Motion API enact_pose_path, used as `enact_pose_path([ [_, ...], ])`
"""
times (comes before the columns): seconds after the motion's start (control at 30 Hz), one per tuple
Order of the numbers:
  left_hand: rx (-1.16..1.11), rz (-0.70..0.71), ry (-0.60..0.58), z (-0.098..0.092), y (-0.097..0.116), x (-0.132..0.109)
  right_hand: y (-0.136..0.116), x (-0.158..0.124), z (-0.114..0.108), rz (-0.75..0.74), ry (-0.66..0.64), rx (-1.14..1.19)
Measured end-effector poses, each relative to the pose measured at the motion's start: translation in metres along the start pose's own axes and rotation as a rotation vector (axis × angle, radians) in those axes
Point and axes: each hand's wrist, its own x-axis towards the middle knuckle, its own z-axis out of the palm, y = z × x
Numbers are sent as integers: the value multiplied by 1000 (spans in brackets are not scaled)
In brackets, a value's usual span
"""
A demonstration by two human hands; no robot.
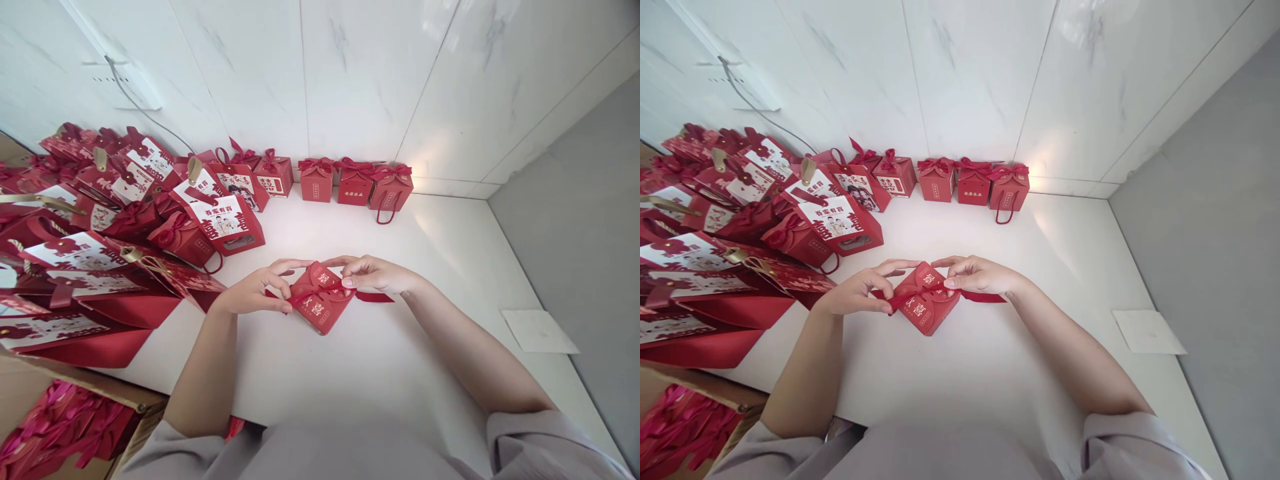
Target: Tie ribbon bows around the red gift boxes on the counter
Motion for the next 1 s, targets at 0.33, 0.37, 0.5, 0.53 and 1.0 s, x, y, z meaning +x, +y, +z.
enact_pose_path([
  [0.33, -103, 252, -149, -8, -9, 2, -1, 1, 1, 14, -17, 27],
  [0.37, -107, 259, -150, -6, -9, 4, -2, 1, 2, 14, -19, 37],
  [0.5, -172, 258, -112, 2, -9, 10, -2, 0, 2, 15, -17, 48],
  [0.53, -189, 252, -79, 4, -9, 11, -2, 0, 2, 12, -15, 37],
  [1.0, -48, -15, 324, 34, 3, 26, -3, -1, 18, -335, 114, -251],
])
